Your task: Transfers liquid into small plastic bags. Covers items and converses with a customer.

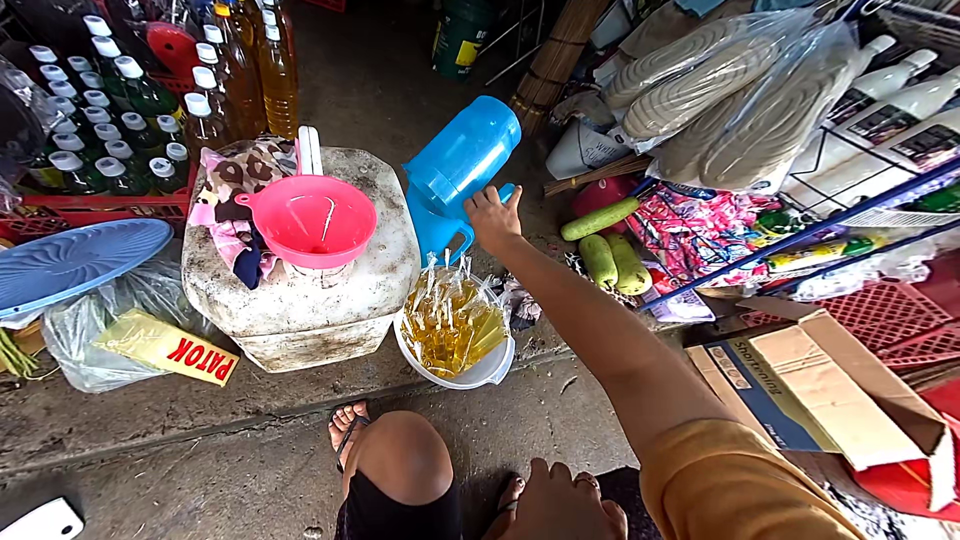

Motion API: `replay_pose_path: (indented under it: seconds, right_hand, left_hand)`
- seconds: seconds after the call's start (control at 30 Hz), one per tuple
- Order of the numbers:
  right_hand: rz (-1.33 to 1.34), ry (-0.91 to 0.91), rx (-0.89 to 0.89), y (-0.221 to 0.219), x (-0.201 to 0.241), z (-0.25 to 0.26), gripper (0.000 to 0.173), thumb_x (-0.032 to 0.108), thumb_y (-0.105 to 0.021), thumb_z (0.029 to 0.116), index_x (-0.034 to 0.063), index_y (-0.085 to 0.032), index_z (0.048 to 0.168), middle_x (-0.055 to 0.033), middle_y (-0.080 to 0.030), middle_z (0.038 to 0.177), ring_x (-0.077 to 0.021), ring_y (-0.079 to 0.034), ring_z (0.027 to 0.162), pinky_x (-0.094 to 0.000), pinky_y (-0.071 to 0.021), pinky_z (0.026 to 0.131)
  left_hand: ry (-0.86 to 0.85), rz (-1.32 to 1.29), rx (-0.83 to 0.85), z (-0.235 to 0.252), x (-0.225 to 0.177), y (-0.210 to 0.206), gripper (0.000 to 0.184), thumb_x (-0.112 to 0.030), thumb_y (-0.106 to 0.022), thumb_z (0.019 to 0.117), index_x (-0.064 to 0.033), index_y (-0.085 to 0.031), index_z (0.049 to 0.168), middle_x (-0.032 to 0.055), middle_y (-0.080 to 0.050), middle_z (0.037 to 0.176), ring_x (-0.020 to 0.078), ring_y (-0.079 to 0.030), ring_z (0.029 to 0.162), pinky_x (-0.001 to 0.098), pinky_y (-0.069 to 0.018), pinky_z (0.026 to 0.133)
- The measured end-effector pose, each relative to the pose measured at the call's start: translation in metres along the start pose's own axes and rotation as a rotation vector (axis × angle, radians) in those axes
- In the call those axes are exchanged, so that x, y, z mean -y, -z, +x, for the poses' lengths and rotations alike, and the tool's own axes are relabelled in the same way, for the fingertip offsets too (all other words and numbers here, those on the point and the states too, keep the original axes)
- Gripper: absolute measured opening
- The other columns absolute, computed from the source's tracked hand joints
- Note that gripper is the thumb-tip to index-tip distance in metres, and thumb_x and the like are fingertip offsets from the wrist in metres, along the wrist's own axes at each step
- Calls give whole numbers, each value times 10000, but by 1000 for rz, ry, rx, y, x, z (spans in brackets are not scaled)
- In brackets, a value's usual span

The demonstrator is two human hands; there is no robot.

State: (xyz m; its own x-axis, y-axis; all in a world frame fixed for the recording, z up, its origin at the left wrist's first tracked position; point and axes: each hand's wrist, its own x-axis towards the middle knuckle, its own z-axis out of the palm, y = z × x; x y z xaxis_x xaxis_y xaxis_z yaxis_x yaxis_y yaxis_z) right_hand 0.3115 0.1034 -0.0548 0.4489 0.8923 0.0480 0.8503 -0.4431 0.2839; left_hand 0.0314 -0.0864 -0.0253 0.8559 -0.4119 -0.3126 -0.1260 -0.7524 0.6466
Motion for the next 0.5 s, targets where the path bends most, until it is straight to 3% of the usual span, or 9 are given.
replay_pose_path:
  seconds: [0.07,0.2,0.33,0.5]
  right_hand:
    - [5,-18,11,-2,-1,0,471,-95,-604,940,57,-587,1386,-172,-534,1459,-426,-370,1453,-811,-199,1084]
    - [175,-153,-10,-4,-5,0,506,57,-713,933,65,-566,1417,-186,-523,1469,-430,-383,1441,-771,-314,1028]
    - [285,-306,-58,3,-11,6,512,91,-734,914,60,-576,1400,-199,-542,1443,-464,-391,1424,-797,-327,989]
    - [229,-324,-31,15,-23,17,559,19,-748,865,76,-588,1397,-193,-547,1430,-460,-397,1414,-796,-314,999]
  left_hand:
    - [23,-43,-39,0,0,-5,503,-387,-516,1068,7,-552,1379,282,-565,1373,456,-531,1276,589,-423,993]
    - [49,-63,-18,-3,2,-2,514,-380,-497,1078,-4,-532,1426,280,-540,1418,455,-506,1314,595,-396,1037]
    - [19,6,16,-6,5,5,527,-367,-428,1104,40,-481,1433,300,-517,1431,469,-491,1341,601,-415,1035]
    - [21,-6,-3,-5,5,6,502,-354,-476,1089,48,-518,1387,306,-554,1373,473,-525,1295,601,-428,1014]
